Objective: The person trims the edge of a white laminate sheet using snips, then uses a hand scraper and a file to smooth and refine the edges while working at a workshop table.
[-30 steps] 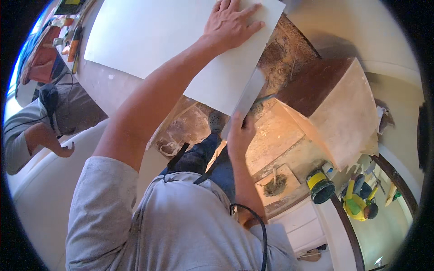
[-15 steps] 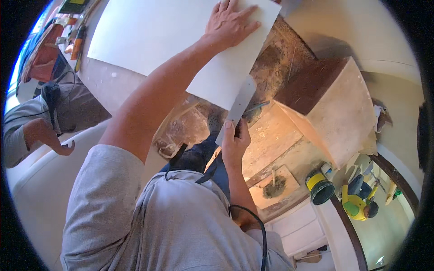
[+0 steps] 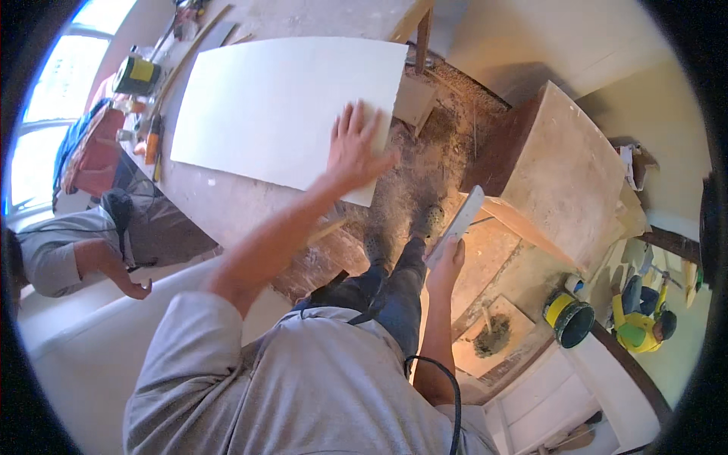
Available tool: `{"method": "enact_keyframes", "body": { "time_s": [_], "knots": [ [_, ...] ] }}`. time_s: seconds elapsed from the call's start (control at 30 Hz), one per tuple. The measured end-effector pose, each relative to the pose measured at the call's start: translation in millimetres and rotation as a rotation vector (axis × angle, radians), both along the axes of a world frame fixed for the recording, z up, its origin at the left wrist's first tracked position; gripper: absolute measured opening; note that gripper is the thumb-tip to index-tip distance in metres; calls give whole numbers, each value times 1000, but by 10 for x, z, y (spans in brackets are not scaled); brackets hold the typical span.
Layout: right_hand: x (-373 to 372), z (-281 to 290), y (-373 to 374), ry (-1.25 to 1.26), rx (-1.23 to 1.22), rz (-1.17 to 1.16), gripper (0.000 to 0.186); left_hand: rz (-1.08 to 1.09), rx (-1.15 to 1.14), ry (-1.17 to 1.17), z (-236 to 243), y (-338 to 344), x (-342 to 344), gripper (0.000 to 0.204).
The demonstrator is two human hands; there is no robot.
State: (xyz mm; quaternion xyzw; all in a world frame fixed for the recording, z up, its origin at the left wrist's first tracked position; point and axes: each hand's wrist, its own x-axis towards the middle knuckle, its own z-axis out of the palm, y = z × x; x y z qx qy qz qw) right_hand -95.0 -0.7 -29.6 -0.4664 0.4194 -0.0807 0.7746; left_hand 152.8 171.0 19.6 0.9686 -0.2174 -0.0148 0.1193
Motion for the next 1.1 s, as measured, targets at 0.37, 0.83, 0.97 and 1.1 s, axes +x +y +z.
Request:
{"method": "enact_keyframes", "body": {
  "time_s": [0.37, 0.83, 0.97, 1.1],
  "knots": [
    [1042, -116, 99, -134, -185, 193, 30, 167, -148, 93, 207, -222, -93, 55],
    [3216, 73, 210, -227, -493, 275, 42, 139, -53, -100, -10, -260, 1416, 60],
    [3960, 69, -111, -205, -582, 286, 49, 113, 3, -96, 53, -276, 1430, 61],
    [4266, 12, -183, -216, -606, 292, 53, 94, -5, -83, 62, -244, 1444, 60]
  ]
}}
